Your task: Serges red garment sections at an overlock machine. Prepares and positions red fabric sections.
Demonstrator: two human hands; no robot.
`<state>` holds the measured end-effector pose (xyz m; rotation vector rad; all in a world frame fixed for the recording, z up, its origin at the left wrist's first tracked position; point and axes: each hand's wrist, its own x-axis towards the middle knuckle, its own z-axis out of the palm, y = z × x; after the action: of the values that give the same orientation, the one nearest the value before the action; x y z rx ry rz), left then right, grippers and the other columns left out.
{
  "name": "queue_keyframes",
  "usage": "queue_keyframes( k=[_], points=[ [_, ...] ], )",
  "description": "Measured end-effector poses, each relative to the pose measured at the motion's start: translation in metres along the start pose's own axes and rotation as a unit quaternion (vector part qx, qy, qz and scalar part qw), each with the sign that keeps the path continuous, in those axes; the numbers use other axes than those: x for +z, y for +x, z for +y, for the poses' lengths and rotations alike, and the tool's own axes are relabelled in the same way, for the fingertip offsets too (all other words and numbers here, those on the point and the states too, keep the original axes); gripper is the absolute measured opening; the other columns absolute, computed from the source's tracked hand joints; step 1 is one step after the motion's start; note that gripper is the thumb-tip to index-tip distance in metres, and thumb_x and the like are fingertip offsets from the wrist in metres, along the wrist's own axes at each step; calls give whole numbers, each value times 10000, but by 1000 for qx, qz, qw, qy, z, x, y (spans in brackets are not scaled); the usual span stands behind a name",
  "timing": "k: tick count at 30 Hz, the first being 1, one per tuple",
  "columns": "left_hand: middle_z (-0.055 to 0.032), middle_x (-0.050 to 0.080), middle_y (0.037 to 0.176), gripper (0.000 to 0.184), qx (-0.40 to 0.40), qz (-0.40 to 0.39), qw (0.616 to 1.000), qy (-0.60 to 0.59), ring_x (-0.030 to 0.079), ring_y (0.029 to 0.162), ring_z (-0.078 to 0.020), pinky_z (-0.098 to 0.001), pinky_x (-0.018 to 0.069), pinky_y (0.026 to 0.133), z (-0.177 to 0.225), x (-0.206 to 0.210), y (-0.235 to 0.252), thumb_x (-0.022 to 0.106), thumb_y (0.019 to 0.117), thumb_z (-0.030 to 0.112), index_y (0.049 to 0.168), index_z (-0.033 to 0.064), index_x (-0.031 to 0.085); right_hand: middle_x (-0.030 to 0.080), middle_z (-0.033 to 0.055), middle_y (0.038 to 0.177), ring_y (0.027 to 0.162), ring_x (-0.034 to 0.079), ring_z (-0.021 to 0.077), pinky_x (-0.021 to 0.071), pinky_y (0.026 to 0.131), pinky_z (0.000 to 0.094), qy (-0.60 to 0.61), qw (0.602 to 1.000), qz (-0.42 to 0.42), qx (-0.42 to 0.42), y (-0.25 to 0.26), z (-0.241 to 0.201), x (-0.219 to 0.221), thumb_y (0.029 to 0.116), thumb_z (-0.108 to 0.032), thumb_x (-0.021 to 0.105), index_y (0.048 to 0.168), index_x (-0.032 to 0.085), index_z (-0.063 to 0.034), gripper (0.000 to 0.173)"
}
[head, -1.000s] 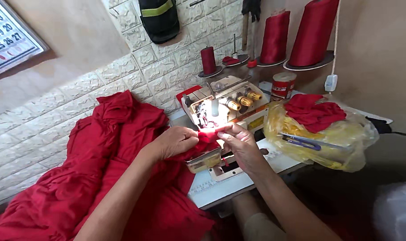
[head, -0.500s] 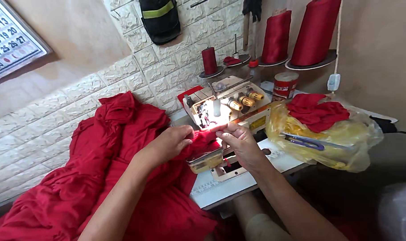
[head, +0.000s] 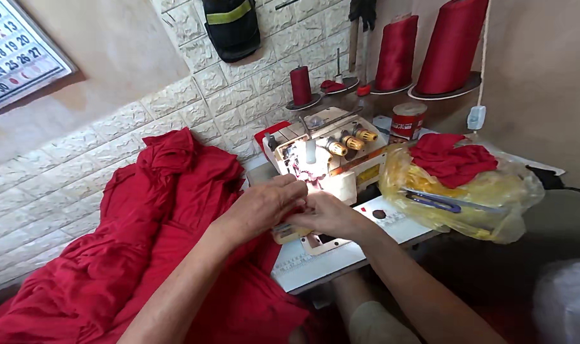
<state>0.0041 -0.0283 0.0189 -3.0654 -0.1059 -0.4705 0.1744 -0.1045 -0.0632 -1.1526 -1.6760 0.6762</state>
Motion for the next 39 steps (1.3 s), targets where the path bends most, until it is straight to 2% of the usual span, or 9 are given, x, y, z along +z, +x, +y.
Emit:
queue_keyframes(
  k=[3,5,9,12,15,19,33,36,39],
  points=[
    [-114,653,1014,469,-97,-52,993,-53,657,862,-220,-425,559,758,2,2,4,561,1027,424,1267,21,561,676,60,873,844,637,108,523,796,359,-17,999,18,-32,-2,1,12,963,-255,655,946,714,-39,225],
    [-123,679,1016,591,-154,-120,978,-79,681,920,-251,-483,553,818,1,1,9,473,1039,527,1347,25,524,714,57,920,896,667,107,538,855,377,-25,999,36,-18,-7,-1,14,981,-289,637,1001,740,-54,257],
    [-100,642,864,583,-130,-135,982,-3,660,856,-251,-470,523,735,-9,2,14,439,1043,550,941,37,696,740,43,991,943,692,159,555,863,432,-76,989,130,9,-15,0,11,969,-323,673,1043,773,-100,256],
    [-66,627,805,485,-123,-130,984,-11,617,752,-196,-415,508,681,-14,-10,13,611,986,504,850,48,705,735,79,1044,1045,652,278,497,890,538,-147,970,191,-24,-12,18,5,930,-266,706,937,790,-101,185],
    [-42,601,776,343,-131,-122,984,-2,575,681,-157,-357,491,631,-12,-20,9,685,970,376,843,57,694,720,48,1069,1122,609,252,469,948,508,-122,970,211,-10,-8,30,4,908,-219,743,896,792,-129,103],
    [-53,600,783,254,-152,-74,984,58,609,697,-192,-405,521,644,-11,-20,4,634,1017,263,867,63,677,715,17,1016,1020,632,182,493,894,466,-63,971,230,-19,-3,36,10,903,-259,759,903,790,-138,125],
    [-8,595,809,169,-168,3,986,-2,560,690,-113,-310,491,638,-6,-15,0,631,1015,247,946,100,680,618,-18,742,638,550,48,484,630,252,17,963,268,3,11,40,9,841,-145,820,955,699,-80,179],
    [-19,629,835,169,-108,13,994,-18,614,760,-119,-315,535,706,-1,-10,1,636,1006,234,958,82,695,652,-24,773,631,537,35,477,623,239,49,981,189,-13,5,34,2,887,-123,765,1052,767,-100,167],
    [-34,669,861,227,-39,-8,998,-39,648,854,-131,-312,537,805,3,-2,4,598,1017,251,962,62,712,678,-82,718,541,544,-56,476,517,130,168,983,46,-65,-9,25,-5,930,-151,733,975,754,-61,103]
  ],
)
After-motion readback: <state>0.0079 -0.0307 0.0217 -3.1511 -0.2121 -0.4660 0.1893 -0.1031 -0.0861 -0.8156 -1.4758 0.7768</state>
